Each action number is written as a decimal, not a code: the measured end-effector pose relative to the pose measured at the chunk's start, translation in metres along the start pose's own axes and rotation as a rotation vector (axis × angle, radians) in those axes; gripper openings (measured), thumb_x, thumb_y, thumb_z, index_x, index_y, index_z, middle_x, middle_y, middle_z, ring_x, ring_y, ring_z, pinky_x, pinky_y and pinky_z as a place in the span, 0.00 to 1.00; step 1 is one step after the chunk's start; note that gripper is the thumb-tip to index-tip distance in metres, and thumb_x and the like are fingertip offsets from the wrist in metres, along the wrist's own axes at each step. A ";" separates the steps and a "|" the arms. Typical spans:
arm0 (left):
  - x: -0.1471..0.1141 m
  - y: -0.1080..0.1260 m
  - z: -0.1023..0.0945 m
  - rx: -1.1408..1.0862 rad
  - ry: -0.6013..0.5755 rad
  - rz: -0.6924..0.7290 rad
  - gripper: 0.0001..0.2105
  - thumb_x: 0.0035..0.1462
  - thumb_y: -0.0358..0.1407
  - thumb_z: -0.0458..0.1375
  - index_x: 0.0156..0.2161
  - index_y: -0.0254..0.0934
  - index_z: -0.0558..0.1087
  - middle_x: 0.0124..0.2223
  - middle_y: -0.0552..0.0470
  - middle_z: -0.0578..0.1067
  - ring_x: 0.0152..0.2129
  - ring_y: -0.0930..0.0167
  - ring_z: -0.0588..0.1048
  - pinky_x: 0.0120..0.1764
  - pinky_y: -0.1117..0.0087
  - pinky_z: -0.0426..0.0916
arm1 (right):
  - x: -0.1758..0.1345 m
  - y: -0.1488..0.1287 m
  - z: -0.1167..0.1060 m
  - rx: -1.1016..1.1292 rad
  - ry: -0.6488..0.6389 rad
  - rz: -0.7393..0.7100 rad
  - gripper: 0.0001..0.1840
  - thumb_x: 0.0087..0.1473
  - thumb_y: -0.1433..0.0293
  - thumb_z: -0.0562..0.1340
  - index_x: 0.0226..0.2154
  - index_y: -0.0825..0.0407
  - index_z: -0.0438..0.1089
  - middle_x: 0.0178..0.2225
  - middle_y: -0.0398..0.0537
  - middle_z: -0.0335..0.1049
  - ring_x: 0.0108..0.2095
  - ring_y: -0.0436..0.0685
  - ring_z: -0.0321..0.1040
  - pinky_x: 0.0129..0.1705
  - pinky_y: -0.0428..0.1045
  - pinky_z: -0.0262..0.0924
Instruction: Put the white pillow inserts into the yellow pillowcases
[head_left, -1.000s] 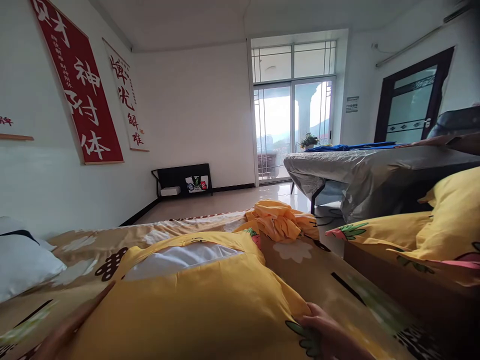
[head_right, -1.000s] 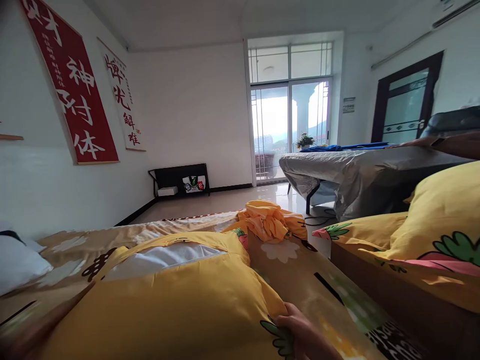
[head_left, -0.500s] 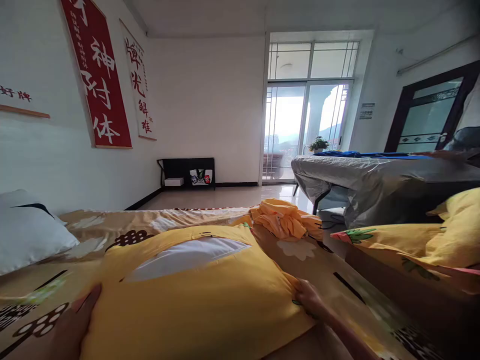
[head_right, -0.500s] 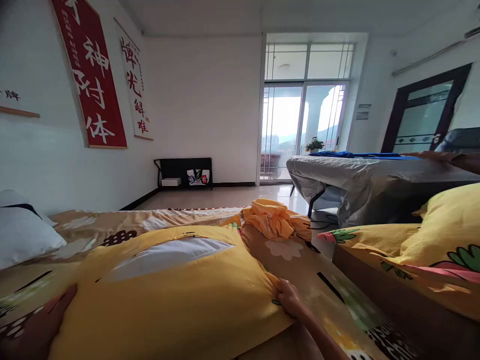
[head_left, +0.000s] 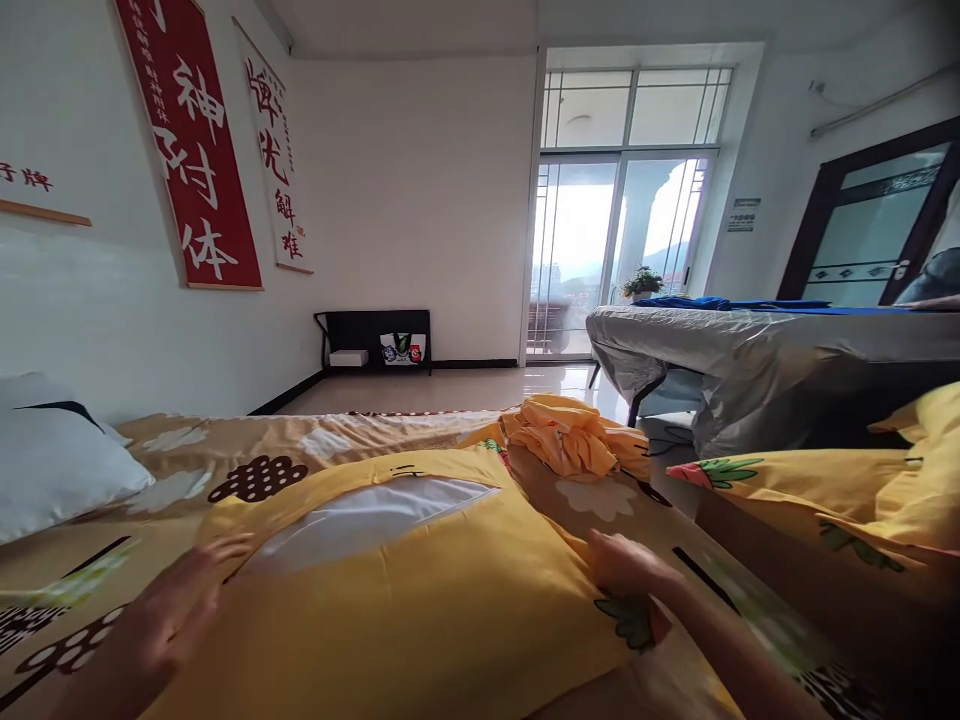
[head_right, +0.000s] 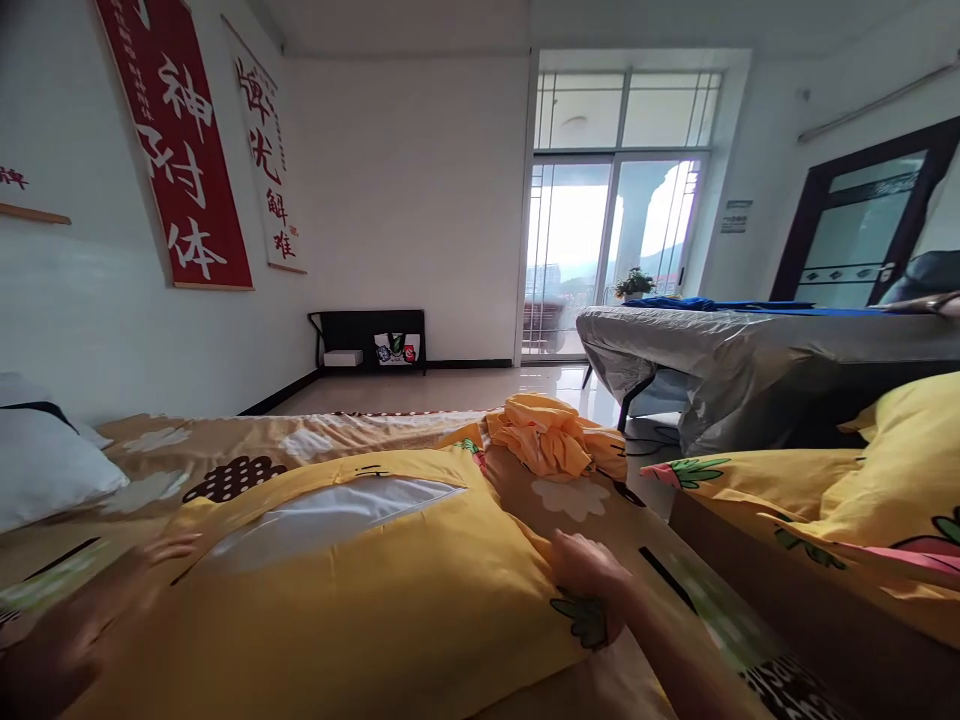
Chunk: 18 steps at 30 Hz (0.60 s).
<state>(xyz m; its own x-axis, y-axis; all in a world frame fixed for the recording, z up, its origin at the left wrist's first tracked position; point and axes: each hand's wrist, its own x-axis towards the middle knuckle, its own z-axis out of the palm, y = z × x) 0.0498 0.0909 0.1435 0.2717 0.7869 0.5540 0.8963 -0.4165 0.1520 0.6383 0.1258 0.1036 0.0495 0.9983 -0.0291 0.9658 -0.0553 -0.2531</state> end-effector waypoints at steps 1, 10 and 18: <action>0.015 0.027 -0.003 -0.064 -0.070 0.042 0.20 0.62 0.42 0.45 0.57 0.55 0.66 0.60 0.65 0.68 0.57 0.65 0.67 0.57 0.68 0.65 | 0.003 -0.014 -0.007 -0.013 0.056 -0.019 0.24 0.49 0.74 0.58 0.50 0.59 0.69 0.47 0.65 0.72 0.49 0.71 0.68 0.49 0.62 0.60; 0.104 0.116 0.037 -0.410 -0.632 0.055 0.27 0.63 0.53 0.41 0.59 0.42 0.66 0.62 0.52 0.66 0.58 0.65 0.64 0.61 0.65 0.57 | 0.003 -0.144 -0.014 0.096 0.274 -0.822 0.26 0.57 0.59 0.61 0.56 0.50 0.63 0.55 0.51 0.67 0.54 0.58 0.61 0.58 0.55 0.52; 0.086 0.097 0.012 -0.429 -0.794 -0.057 0.27 0.62 0.56 0.39 0.42 0.43 0.75 0.44 0.54 0.77 0.42 0.65 0.73 0.46 0.71 0.65 | 0.010 -0.139 0.004 0.035 0.271 -0.788 0.23 0.44 0.56 0.71 0.38 0.52 0.68 0.39 0.46 0.70 0.42 0.57 0.63 0.50 0.51 0.56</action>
<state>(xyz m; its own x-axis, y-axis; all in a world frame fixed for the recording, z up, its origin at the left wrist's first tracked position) 0.1642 0.1237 0.1958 0.5351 0.8281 -0.1672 0.7513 -0.3759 0.5424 0.5031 0.1432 0.1345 -0.5738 0.7135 0.4020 0.7348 0.6653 -0.1320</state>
